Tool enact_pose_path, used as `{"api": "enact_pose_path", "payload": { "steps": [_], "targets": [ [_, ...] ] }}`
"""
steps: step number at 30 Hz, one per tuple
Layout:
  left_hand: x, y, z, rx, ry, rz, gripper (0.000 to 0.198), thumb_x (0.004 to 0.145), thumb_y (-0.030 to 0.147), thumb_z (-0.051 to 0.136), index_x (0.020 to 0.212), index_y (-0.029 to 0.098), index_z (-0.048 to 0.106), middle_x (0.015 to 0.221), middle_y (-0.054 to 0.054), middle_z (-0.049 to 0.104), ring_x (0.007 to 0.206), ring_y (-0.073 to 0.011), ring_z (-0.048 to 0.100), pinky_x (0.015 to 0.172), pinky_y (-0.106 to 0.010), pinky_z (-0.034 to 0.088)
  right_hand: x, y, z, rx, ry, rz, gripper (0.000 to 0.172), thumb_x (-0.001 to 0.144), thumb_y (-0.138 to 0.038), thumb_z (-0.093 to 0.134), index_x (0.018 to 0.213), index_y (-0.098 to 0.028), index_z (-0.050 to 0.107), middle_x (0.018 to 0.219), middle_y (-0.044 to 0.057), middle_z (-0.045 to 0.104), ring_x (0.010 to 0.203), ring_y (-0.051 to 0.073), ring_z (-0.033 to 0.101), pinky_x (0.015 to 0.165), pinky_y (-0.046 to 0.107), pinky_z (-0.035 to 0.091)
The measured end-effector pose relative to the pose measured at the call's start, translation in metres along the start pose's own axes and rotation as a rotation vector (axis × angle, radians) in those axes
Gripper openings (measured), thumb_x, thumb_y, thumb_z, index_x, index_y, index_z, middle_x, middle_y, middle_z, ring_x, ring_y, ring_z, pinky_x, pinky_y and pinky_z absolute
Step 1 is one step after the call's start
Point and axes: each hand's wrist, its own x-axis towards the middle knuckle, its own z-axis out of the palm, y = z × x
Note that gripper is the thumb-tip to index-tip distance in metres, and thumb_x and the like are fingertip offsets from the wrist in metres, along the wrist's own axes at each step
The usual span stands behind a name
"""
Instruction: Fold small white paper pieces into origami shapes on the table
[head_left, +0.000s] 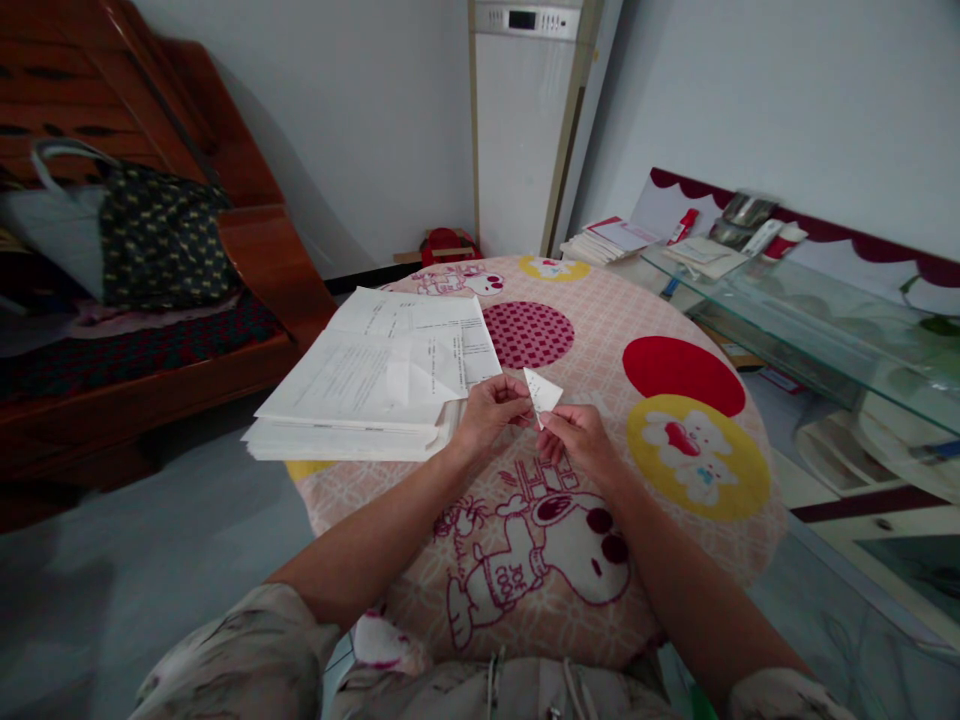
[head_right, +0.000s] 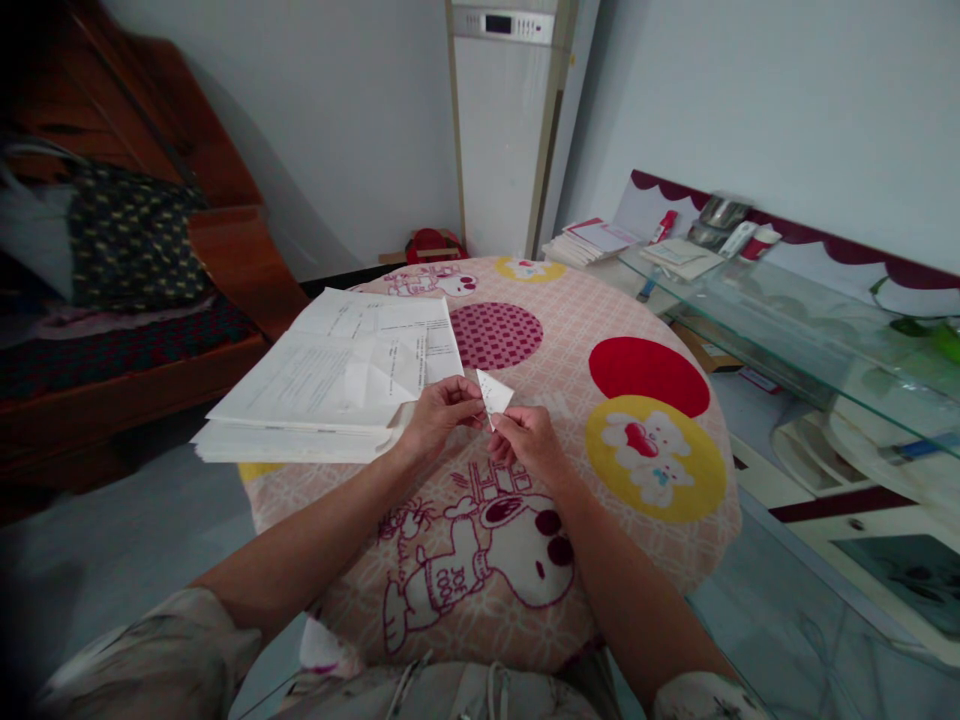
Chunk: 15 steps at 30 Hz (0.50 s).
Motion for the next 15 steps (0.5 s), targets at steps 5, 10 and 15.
{"api": "enact_pose_path", "payload": {
  "steps": [5, 10, 15],
  "targets": [
    [0.0011, -0.0015, 0.0011, 0.012, 0.014, 0.011, 0.023, 0.059, 0.019, 0.08, 0.074, 0.014, 0.063, 0.065, 0.001, 0.064, 0.054, -0.0103, 0.059, 0.053, -0.023, 0.05, -0.0001, 0.0028, -0.0005, -0.026, 0.017, -0.016, 0.032, 0.079, -0.046, 0.064, 0.067, -0.016, 0.063, 0.056, 0.004, 0.068, 0.04, 0.012, 0.059, 0.033, 0.019, 0.043],
    [0.0014, -0.0008, 0.0023, 0.039, 0.018, 0.006, 0.019, 0.058, 0.015, 0.079, 0.071, 0.014, 0.065, 0.064, 0.0, 0.064, 0.054, -0.0096, 0.057, 0.053, -0.022, 0.047, 0.0004, 0.0045, -0.0011, -0.058, 0.029, -0.024, 0.033, 0.081, -0.046, 0.062, 0.067, -0.016, 0.063, 0.055, 0.003, 0.066, 0.039, 0.012, 0.058, 0.033, 0.019, 0.042],
    [-0.0002, 0.0016, 0.0039, -0.029, -0.002, -0.077, 0.016, 0.062, 0.019, 0.077, 0.074, 0.013, 0.067, 0.067, -0.001, 0.064, 0.058, -0.0107, 0.059, 0.056, -0.023, 0.049, 0.0013, 0.0043, -0.0017, -0.086, 0.047, -0.03, 0.033, 0.08, -0.047, 0.061, 0.064, -0.018, 0.061, 0.054, 0.003, 0.066, 0.039, 0.013, 0.058, 0.033, 0.02, 0.041]
  ]
}}
